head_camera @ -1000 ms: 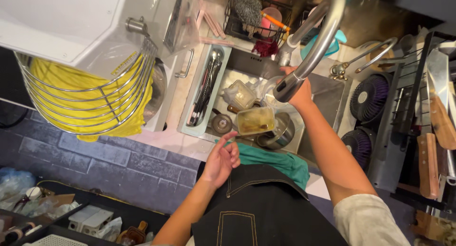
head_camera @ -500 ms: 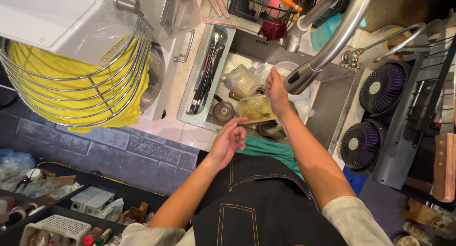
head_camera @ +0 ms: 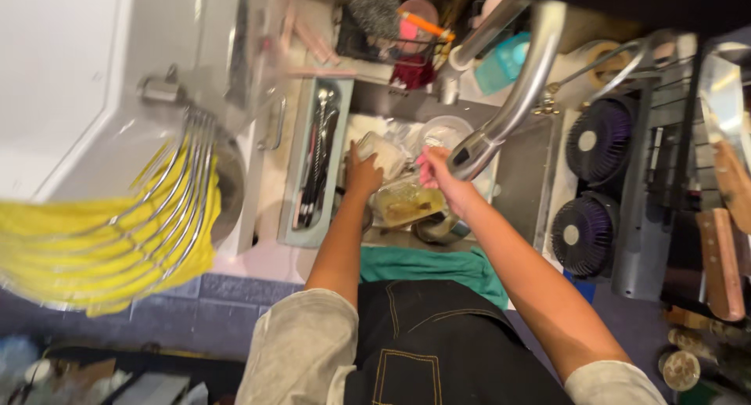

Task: The person washes a clear plastic container and a glass in a kitchen sink. They use a red scrubbing sponge to clean the items under running water from a faucet, rinsing them thoroughly before placing them in the sink basin.

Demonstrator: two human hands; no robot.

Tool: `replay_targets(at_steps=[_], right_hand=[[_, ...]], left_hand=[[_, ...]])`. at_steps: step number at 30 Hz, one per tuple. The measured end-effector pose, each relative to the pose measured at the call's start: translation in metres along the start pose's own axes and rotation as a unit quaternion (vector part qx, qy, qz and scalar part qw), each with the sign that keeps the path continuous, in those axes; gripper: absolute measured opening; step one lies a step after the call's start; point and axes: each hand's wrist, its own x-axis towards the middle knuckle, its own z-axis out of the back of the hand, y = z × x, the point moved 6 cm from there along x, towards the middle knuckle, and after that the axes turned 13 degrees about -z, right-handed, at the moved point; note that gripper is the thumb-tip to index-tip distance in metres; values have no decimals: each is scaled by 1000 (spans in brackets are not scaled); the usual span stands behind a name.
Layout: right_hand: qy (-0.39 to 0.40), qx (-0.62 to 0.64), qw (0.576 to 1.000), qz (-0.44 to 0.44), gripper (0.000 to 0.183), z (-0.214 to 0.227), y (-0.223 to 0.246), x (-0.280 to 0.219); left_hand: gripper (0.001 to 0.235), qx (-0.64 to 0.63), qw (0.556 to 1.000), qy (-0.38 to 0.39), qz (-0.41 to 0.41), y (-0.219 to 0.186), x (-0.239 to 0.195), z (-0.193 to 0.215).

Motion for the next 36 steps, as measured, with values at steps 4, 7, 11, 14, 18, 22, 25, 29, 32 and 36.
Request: replay_targets(at_steps=[4,7,11,14,18,22,25,29,32,36], right_hand=[[14,-39,999,-8,32,-4,13,-15],[5,-55,998,-21,31,-6,14,-6],[16,-60,998,-33,30,-12,13,4],[7,-37,999,13,30,-13,18,-3],[-11,77,994,76,35,7,37,-35],[-56,225,953,196,45,29,80,-94],[-76,157,940,292,52,26,107,-147],[-101,-35,920,376,70,-9,125,-166],[-178,38,921,343,60,-17,100,-144],[-170,27,895,412,56,-16,81,-118]], left_hand=[[54,-40,999,-26,4,39,19,-35],[53,-112,989,-25,92,65,19,-43],[63,-164,965,-196,55,65,38,-16],[61,-66,983,-173,12,50,40,-14],[69,268,938,115,-189,18,45,-35],[72,295,921,156,-204,19,66,-44],[76,299,915,178,-205,14,61,-49],[95,346,904,197,-154,6,47,-10],[107,255,955,87,-128,-22,59,19],[105,-56,998,-31,-28,-27,51,33]])
